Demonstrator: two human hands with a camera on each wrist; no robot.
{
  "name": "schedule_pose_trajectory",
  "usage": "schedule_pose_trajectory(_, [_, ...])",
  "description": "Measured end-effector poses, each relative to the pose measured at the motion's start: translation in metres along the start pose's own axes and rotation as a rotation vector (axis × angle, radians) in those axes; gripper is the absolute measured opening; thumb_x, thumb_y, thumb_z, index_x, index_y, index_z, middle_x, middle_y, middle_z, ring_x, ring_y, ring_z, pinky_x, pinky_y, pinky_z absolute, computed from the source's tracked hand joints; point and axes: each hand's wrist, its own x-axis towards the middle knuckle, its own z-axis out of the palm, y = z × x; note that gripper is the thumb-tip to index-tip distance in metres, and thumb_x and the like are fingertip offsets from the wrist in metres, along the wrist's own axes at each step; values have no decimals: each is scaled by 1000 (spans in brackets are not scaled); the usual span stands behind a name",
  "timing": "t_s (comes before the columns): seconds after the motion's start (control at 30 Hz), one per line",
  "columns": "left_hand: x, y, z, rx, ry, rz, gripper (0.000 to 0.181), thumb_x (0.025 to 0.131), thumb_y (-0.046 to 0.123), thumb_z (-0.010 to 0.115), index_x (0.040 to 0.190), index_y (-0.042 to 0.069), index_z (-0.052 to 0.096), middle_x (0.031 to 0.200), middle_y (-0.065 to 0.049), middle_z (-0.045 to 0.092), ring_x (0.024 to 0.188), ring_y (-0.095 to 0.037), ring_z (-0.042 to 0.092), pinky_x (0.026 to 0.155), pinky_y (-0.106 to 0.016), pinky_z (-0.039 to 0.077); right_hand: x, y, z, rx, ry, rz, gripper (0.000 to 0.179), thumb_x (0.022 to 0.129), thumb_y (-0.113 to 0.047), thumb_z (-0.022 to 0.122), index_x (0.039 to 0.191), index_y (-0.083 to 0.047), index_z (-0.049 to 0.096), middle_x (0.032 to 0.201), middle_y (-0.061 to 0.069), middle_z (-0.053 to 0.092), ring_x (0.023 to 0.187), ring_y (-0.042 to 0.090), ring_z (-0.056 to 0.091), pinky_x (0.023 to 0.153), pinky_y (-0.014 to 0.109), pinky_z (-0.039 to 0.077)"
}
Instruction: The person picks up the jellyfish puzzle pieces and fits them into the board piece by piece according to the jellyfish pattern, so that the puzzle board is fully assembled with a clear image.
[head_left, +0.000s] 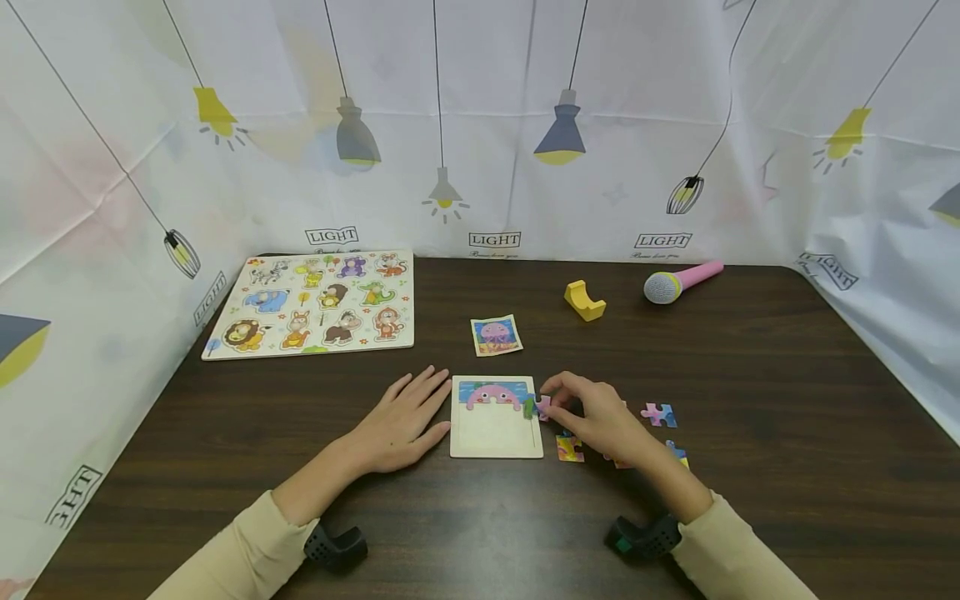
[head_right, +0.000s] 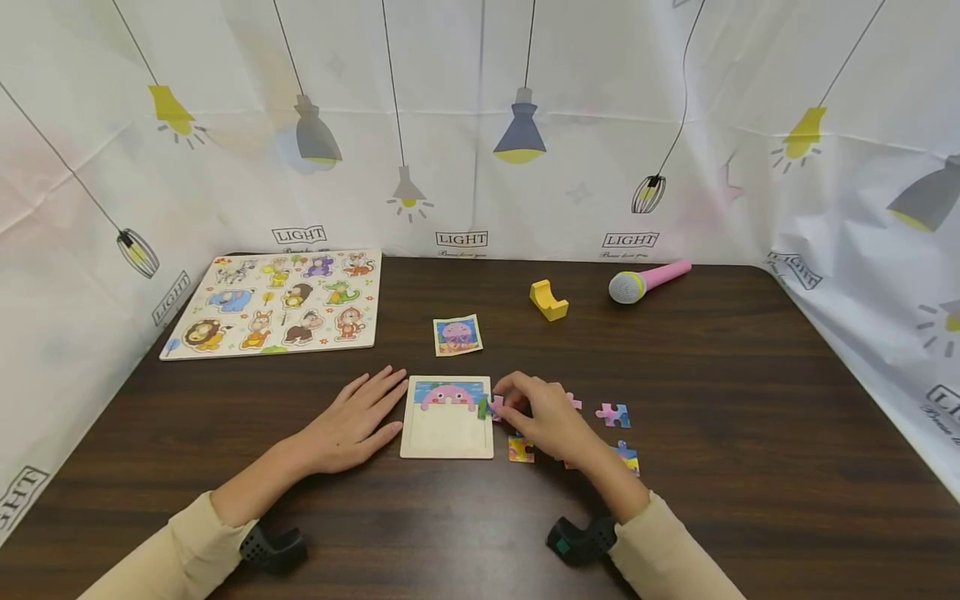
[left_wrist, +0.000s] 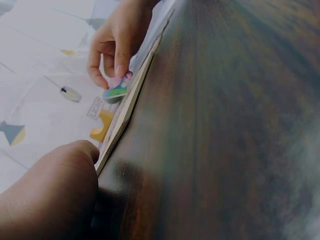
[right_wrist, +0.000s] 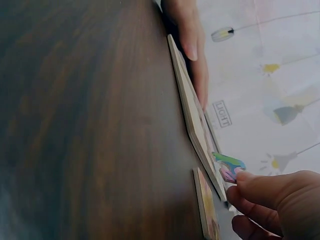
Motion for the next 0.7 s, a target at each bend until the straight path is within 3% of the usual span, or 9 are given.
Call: schedule_pose_trajectory(0.7, [0, 0, -2, 19, -11, 5, 58, 97, 37, 35, 145, 4, 25, 150, -10, 19, 138, -25, 12, 108, -47, 13, 28, -30, 31, 45, -7, -152, 19, 83, -9, 68, 101, -12, 63, 81, -7, 62, 74, 6, 56, 69, 28, 47])
